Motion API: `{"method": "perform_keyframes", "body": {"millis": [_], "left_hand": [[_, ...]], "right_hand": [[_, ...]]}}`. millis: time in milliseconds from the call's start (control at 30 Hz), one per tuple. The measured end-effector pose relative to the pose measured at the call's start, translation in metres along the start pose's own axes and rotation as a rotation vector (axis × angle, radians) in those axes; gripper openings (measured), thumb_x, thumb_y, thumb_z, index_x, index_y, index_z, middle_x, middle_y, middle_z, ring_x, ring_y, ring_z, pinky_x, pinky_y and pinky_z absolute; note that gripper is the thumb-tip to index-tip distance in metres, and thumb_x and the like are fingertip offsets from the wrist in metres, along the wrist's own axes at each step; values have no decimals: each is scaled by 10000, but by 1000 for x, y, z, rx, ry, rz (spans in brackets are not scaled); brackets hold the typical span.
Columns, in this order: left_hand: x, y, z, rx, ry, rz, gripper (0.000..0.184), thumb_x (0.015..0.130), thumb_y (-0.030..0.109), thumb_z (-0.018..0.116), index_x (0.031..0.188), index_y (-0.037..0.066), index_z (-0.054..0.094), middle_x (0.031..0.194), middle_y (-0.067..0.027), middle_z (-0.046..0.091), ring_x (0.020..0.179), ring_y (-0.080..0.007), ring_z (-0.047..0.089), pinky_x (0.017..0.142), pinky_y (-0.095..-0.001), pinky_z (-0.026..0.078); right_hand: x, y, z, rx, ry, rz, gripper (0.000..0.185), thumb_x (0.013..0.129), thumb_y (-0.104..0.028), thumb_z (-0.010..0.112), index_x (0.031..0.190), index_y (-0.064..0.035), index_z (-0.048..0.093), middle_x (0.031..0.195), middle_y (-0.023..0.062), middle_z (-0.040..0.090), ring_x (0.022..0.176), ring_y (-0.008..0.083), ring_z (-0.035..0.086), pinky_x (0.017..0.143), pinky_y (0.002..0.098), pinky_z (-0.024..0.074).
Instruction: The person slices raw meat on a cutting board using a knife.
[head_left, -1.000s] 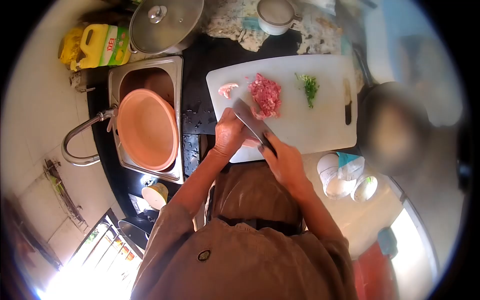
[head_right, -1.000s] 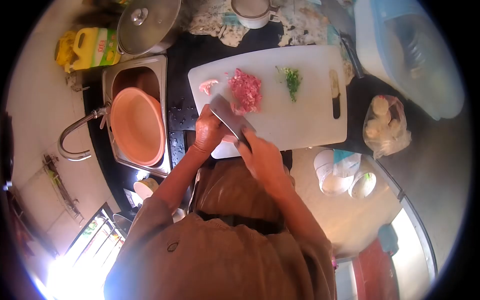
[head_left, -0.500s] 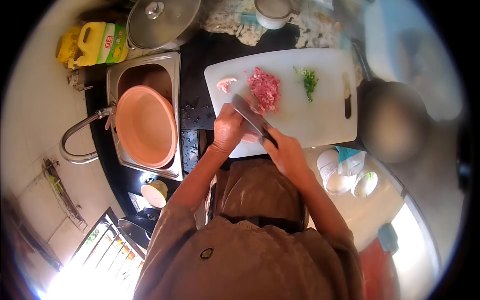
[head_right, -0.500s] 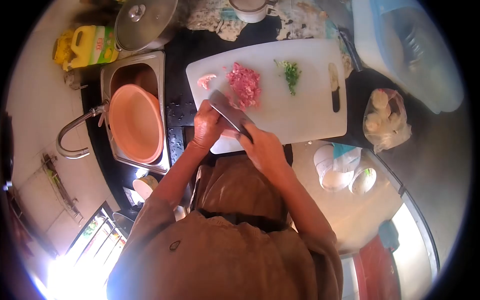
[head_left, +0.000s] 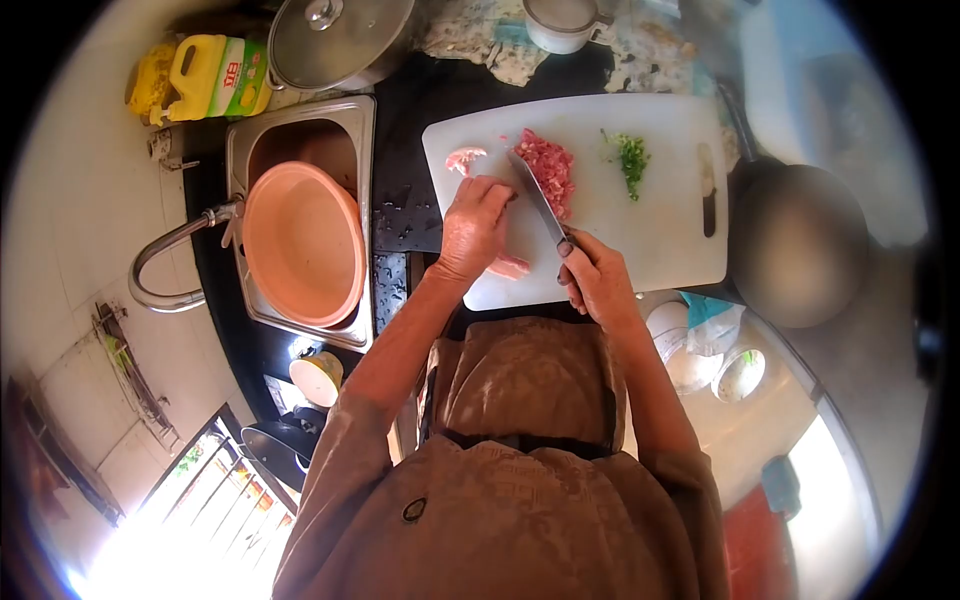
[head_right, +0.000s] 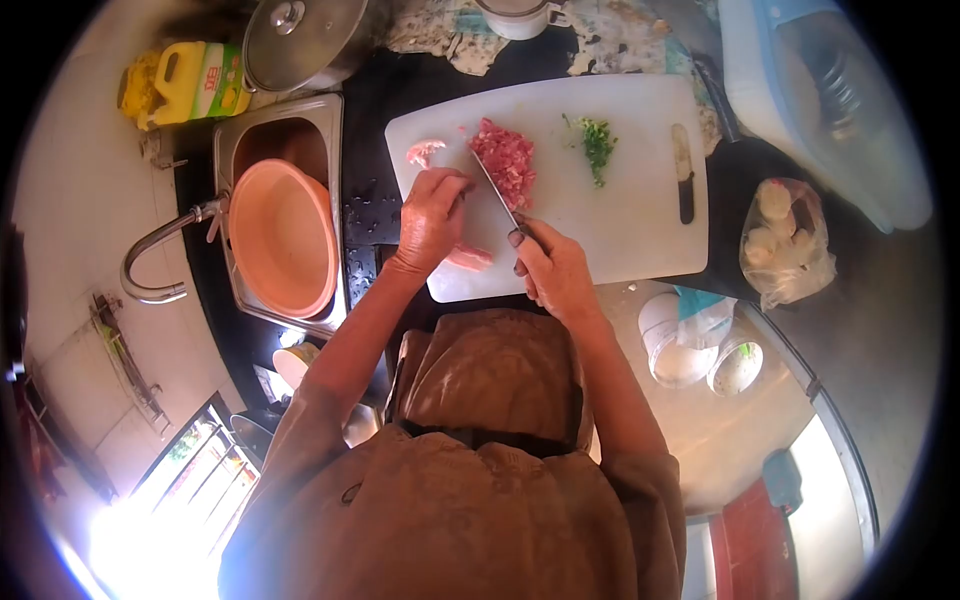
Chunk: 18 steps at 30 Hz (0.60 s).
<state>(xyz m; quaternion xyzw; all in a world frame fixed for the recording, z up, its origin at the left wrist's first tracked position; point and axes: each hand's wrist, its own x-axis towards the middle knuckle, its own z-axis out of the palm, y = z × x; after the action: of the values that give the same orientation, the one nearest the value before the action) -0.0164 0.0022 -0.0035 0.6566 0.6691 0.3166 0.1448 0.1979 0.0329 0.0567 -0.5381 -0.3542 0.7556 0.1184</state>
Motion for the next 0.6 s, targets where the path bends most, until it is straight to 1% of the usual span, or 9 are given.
{"method": "perform_keyframes", "body": {"millis": [100, 167, 200, 267, 300, 367, 400, 467, 600], "left_hand": [[-3, -5, -1, 14, 10, 10, 264, 740, -58, 677, 963, 83, 695, 1002, -59, 655, 941, -330, 623, 806, -413, 553], [-4, -4, -6, 30, 24, -1, 258, 740, -44, 690, 960, 90, 708, 976, -51, 654, 929, -323, 620, 806, -412, 551], [-5, -5, -6, 29, 29, 1, 258, 740, -44, 690, 960, 90, 708, 976, -51, 654, 929, -323, 620, 806, -412, 551], [-8, -8, -5, 110, 10, -24, 263, 728, -34, 695, 958, 89, 715, 967, -56, 649, 911, -319, 615, 799, -411, 547], [-10, -6, -7, 104, 2, -27, 263, 728, -34, 695, 958, 89, 715, 967, -56, 649, 911, -319, 615, 799, -411, 547], [-7, -3, -8, 142, -24, -44, 264, 712, -24, 699, 952, 84, 722, 961, -64, 643, 901, -322, 609, 792, -411, 545], [-8, -5, -7, 140, -24, -43, 264, 712, -24, 699, 952, 84, 722, 961, -64, 643, 901, -322, 609, 792, -411, 545], [-10, -7, -6, 77, -7, -41, 279, 699, -14, 703, 958, 88, 726, 963, -75, 641, 907, -327, 610, 796, -415, 548], [-17, -8, -7, 80, -60, -50, 279, 701, 5, 709, 964, 93, 736, 973, -76, 651, 915, -330, 615, 803, -415, 552]], "right_hand": [[4, 0, 0, -61, 0, -28, 343, 1008, -258, 614, 1266, -52, 707, 699, 24, 574, 459, 73, 479, 436, 264, 387], [3, 4, 4, -113, -6, -58, 331, 1006, -253, 636, 1240, -29, 701, 712, 71, 609, 505, 124, 540, 494, 296, 452], [0, 4, 5, -116, -5, -63, 331, 1006, -253, 636, 1240, -29, 701, 712, 71, 609, 505, 124, 540, 494, 296, 452], [-10, 5, 10, -426, 62, -234, 328, 1000, -268, 664, 1199, -9, 694, 783, 174, 679, 621, 278, 662, 617, 373, 529], [-17, 6, 14, -425, 66, -224, 328, 1000, -268, 664, 1199, -9, 694, 783, 174, 679, 621, 278, 662, 617, 373, 529], [-24, 6, 18, -612, 121, -421, 351, 992, -276, 676, 1224, -13, 673, 894, 257, 700, 814, 425, 699, 745, 459, 548], [-26, 7, 19, -613, 123, -421, 351, 992, -276, 676, 1224, -13, 673, 894, 257, 700, 814, 425, 699, 745, 459, 548], [-29, 11, 20, -723, 142, -459, 379, 993, -276, 669, 1278, -28, 649, 935, 268, 712, 864, 469, 682, 754, 504, 543], [-16, 14, 29, -792, 149, -403, 399, 986, -285, 664, 1291, -29, 634, 919, 259, 715, 852, 461, 689, 761, 527, 540]]}}
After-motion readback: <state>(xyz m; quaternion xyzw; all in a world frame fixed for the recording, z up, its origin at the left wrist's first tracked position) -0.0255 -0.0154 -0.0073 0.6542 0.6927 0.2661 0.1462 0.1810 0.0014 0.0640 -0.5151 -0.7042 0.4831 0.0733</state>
